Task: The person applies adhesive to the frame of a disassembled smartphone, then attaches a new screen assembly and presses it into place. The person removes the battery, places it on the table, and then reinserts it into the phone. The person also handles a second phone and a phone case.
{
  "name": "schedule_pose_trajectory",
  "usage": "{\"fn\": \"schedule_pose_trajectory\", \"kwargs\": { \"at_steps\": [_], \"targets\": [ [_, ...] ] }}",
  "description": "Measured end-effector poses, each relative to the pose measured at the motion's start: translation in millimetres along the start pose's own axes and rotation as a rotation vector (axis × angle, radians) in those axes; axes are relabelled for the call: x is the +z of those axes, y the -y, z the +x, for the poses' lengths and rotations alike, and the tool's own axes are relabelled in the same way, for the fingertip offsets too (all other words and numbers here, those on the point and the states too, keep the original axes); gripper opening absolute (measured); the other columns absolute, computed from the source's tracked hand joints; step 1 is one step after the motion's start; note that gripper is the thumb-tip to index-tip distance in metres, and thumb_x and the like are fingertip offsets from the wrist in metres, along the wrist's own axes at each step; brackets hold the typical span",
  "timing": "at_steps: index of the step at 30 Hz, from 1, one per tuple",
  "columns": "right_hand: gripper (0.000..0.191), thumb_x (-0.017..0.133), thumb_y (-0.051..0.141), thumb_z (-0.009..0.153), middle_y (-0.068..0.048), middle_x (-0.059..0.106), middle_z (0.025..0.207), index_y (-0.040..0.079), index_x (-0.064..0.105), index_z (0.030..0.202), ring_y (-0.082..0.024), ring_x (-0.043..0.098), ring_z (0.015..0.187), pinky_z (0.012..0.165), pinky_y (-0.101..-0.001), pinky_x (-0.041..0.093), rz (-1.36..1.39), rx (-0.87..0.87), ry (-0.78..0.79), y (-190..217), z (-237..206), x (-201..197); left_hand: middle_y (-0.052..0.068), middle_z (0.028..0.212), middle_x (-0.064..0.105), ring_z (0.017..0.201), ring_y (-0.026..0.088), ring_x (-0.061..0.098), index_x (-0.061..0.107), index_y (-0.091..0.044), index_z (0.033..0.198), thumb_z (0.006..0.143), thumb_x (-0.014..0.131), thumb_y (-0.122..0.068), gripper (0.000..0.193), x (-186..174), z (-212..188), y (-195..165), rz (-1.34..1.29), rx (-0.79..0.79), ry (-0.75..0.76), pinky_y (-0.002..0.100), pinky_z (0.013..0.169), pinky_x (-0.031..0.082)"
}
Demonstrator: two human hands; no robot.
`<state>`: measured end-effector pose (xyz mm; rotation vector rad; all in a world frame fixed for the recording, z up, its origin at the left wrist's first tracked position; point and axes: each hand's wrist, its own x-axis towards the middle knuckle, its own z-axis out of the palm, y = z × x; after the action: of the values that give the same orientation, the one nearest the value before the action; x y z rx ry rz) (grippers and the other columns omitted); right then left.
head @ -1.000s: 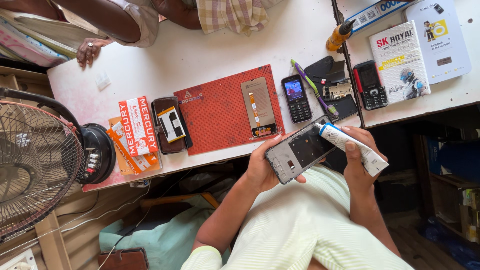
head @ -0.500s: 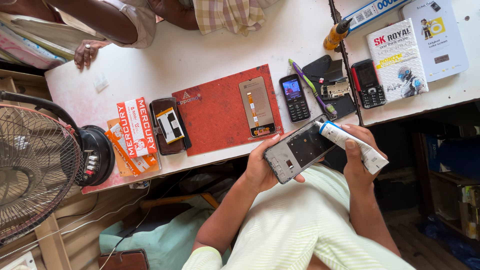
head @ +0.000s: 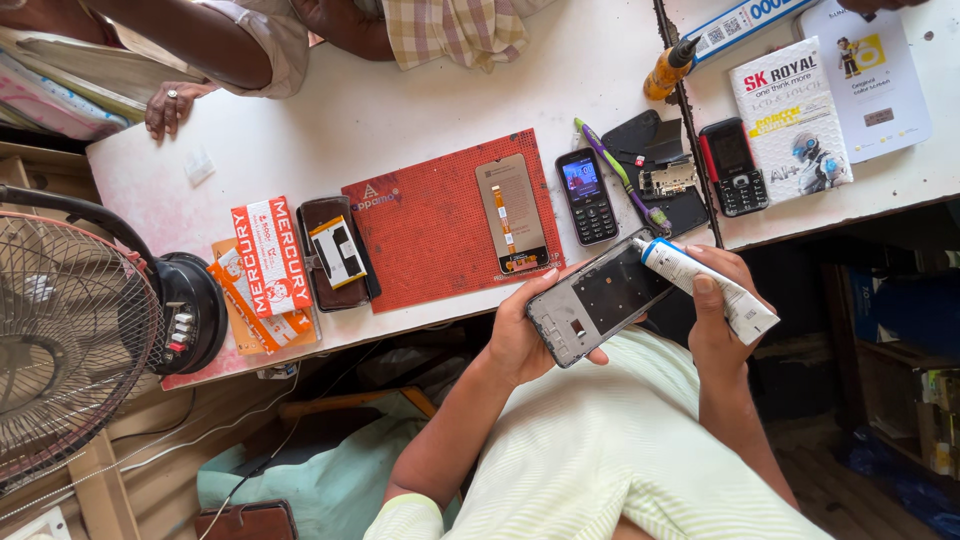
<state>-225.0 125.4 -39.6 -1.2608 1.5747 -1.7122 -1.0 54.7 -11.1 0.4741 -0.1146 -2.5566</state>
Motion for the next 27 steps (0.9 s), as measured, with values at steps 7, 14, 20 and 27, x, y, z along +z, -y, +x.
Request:
{"fn": "schedule_pose_trajectory", "kwargs": {
  "at_steps": [7, 14, 20, 27],
  "targets": [
    [0.029, 0.063, 0.024, 0.113, -0.015, 0.069, 0.124, -0.001, 0.067, 0.128, -0.019, 0.065, 0.116, 0.106, -0.0323, 0.052, -0.010, 0.006, -0.005, -1.7, -0.5, -1.4, 0.020, 0.146, 0.056, 0.120, 0.032, 0.065, 0.037, -0.001, 0.161, 0.110, 0.036, -0.040, 0.065, 1.4, -0.4, -1.3, 0.004, -0.023, -0.019, 0.052, 0.082, 0.064],
    [0.029, 0.063, 0.024, 0.113, -0.015, 0.069, 0.125, 0.000, 0.067, 0.128, -0.019, 0.065, 0.115, 0.104, -0.0318, 0.053, -0.017, 0.008, -0.013, -6.6, -1.2, -3.3, 0.022, 0.143, 0.057, 0.116, 0.033, 0.066, 0.039, 0.001, 0.161, 0.112, 0.037, -0.040, 0.064, -2.0, -0.8, 0.7, 0.004, -0.002, -0.008, 0.052, 0.081, 0.063],
    [0.029, 0.062, 0.025, 0.114, -0.014, 0.069, 0.125, 0.000, 0.067, 0.128, -0.019, 0.065, 0.117, 0.106, -0.0327, 0.052, -0.037, -0.010, -0.013, -10.8, -1.5, -4.5, 0.022, 0.143, 0.057, 0.116, 0.033, 0.067, 0.038, 0.001, 0.160, 0.111, 0.037, -0.040, 0.064, -0.2, -0.2, -1.0, 0.005, -0.007, -0.015, 0.052, 0.081, 0.063],
    [0.029, 0.063, 0.025, 0.113, -0.013, 0.068, 0.125, 0.000, 0.067, 0.128, -0.017, 0.064, 0.114, 0.103, -0.0308, 0.052, -0.016, 0.013, -0.032, -12.0, -2.0, -4.4, 0.022, 0.145, 0.056, 0.117, 0.033, 0.067, 0.037, 0.000, 0.161, 0.111, 0.037, -0.040, 0.065, 1.3, -0.8, -0.6, -0.004, -0.009, -0.019, 0.052, 0.081, 0.064]
  ]
}}
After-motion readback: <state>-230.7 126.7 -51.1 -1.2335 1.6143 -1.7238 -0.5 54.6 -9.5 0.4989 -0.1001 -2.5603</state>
